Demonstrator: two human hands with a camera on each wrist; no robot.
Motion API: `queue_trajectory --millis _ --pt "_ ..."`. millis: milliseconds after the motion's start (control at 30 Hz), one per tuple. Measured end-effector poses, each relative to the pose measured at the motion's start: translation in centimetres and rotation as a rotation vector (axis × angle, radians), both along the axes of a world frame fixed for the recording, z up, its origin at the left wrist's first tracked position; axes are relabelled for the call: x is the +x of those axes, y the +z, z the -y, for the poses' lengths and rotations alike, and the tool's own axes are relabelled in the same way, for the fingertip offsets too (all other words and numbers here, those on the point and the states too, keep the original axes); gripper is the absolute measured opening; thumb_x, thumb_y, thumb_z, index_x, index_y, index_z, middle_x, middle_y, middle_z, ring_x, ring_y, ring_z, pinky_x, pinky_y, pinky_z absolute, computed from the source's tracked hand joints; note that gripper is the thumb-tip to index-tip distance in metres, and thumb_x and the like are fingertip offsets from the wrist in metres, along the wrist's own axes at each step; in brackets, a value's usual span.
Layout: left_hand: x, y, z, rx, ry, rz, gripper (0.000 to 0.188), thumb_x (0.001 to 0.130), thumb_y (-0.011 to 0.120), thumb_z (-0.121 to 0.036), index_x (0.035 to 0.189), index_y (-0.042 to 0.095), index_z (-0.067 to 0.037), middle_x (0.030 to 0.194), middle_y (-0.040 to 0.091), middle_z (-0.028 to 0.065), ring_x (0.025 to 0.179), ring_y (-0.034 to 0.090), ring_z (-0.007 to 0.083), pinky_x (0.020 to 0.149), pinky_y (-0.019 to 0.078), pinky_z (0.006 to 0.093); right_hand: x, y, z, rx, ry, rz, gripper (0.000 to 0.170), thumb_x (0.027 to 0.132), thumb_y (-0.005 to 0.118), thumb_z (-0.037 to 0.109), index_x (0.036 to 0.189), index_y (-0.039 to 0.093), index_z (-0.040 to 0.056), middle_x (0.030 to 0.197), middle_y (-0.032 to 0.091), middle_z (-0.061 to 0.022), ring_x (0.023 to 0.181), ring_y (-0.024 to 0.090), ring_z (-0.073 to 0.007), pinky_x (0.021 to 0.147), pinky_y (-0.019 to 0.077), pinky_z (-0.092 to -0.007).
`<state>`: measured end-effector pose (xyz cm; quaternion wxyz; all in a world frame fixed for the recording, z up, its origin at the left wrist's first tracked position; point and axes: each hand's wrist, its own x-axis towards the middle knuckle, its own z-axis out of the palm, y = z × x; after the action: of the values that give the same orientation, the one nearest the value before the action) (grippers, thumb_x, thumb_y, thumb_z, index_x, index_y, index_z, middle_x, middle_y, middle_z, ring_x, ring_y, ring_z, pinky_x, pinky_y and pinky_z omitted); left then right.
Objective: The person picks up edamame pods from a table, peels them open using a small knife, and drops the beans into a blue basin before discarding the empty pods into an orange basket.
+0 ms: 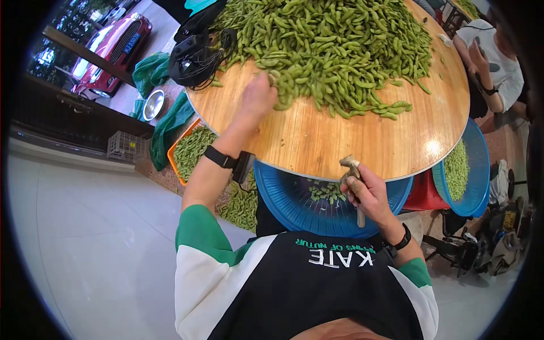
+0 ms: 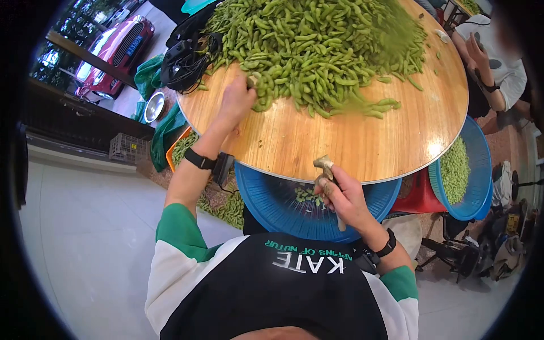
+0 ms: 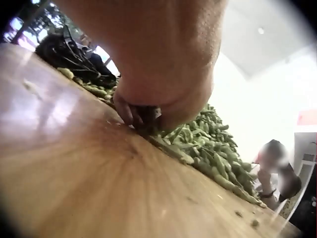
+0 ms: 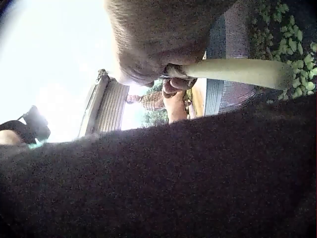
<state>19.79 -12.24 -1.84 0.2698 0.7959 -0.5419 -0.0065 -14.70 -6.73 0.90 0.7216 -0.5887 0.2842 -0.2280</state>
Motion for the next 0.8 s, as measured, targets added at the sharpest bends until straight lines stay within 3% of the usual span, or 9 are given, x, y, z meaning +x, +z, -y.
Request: queue_trajectory --millis 67,133,167,233,267,333,433,533,800 --pt "-1.5 0.8 -1.3 0.019 -0.039 0.011 0.017 0.080 0.054 -0.009 0.092 0.050 0.002 0.090 0.061 0.0279 0.087 0.059 0.0452 0.077 0.0468 0.0517 0.5 0.1 0.2 0.095 -0.028 0.068 0.035 0.096 0.046 0.011 0.129 0.045 -0.0005 0.080 0.058 -0.0024 0.056 0.046 -0.0027 0.047 0.0365 -0.0159" --pt "-2.2 0.9 -1.8 -0.284 -0.065 0.104 0.014 0.081 0.056 -0.004 0.092 0.052 0.003 0.085 0.062 0.0241 0.080 0.063 0.0386 0.070 0.0499 0.0462 0.7 0.1 0.6 0.109 -0.020 0.091 0.037 0.096 0.045 0.012 0.131 0.043 0.0003 0.081 0.057 -0.0035 0.056 0.045 -0.0037 0.046 0.0363 -0.0164" --pt "-2.4 1.1 -2.1 -0.283 -0.073 0.104 0.014 0.081 0.056 -0.004 0.092 0.052 0.003 0.085 0.062 0.0241 0.080 0.063 0.0386 0.070 0.0499 0.0462 0.9 -0.1 0.7 0.136 -0.039 0.143 0.039 0.096 0.044 0.012 0.133 0.041 0.0008 0.081 0.056 -0.0048 0.054 0.045 -0.0047 0.044 0.0355 -0.0170" --pt "-4.5 3.5 -3.3 -0.331 -0.134 -0.554 0.012 0.081 0.061 -0.001 0.092 0.055 0.002 0.081 0.063 0.0146 0.070 0.063 0.0239 0.059 0.0502 0.0345 1.0 -0.1 0.8 0.241 -0.072 0.201 0.042 0.097 0.042 0.013 0.137 0.037 0.0022 0.081 0.053 -0.0067 0.052 0.043 -0.0062 0.042 0.0342 -0.0178" --pt "-6.2 4.3 -4.1 -0.314 -0.155 -0.571 0.012 0.081 0.061 -0.001 0.092 0.055 0.002 0.081 0.063 0.0146 0.070 0.063 0.0239 0.059 0.0502 0.0345 1.1 0.2 0.8 0.249 -0.102 0.191 0.042 0.097 0.042 0.013 0.137 0.037 0.0022 0.081 0.053 -0.0067 0.052 0.043 -0.0062 0.042 0.0342 -0.0178" --pt "-9.7 5.7 -5.9 -0.188 -0.385 -1.187 0.013 0.082 0.065 -0.001 0.092 0.057 0.001 0.081 0.063 0.0051 0.067 0.059 0.0120 0.055 0.0462 0.0239 1.3 0.8 0.8 0.320 -0.070 0.271 0.043 0.097 0.043 0.015 0.138 0.036 0.0027 0.082 0.054 -0.0071 0.052 0.043 -0.0065 0.042 0.0342 -0.0179" --pt "-14.0 6.0 -8.2 -0.017 -0.443 -1.470 0.012 0.083 0.063 0.002 0.093 0.058 -0.001 0.081 0.062 0.0023 0.067 0.058 0.0091 0.055 0.0454 0.0213 1.2 0.7 0.4 0.396 -0.051 0.358 0.038 0.097 0.044 0.016 0.133 0.040 0.0023 0.082 0.055 -0.0065 0.055 0.044 -0.0066 0.042 0.0342 -0.0176" --pt "-15.2 4.9 -8.9 0.036 -0.429 -1.565 0.013 0.083 0.064 0.002 0.095 0.059 -0.001 0.081 0.062 0.0028 0.067 0.058 0.0079 0.055 0.0453 0.0204 0.7 0.3 0.4 0.423 0.008 0.423 0.035 0.098 0.045 0.018 0.129 0.043 0.0019 0.083 0.057 -0.0057 0.057 0.044 -0.0062 0.042 0.0342 -0.0170" --pt "-15.9 4.7 -9.4 0.099 -0.435 -1.429 0.012 0.086 0.062 -0.002 0.098 0.061 0.001 0.079 0.061 0.0010 0.063 0.053 0.0047 0.053 0.0431 0.0181 0.2 0.7 -0.2 0.438 -0.014 0.411 0.033 0.099 0.043 0.016 0.128 0.043 0.0018 0.082 0.056 -0.0054 0.055 0.042 -0.0054 0.042 0.0350 -0.0161"
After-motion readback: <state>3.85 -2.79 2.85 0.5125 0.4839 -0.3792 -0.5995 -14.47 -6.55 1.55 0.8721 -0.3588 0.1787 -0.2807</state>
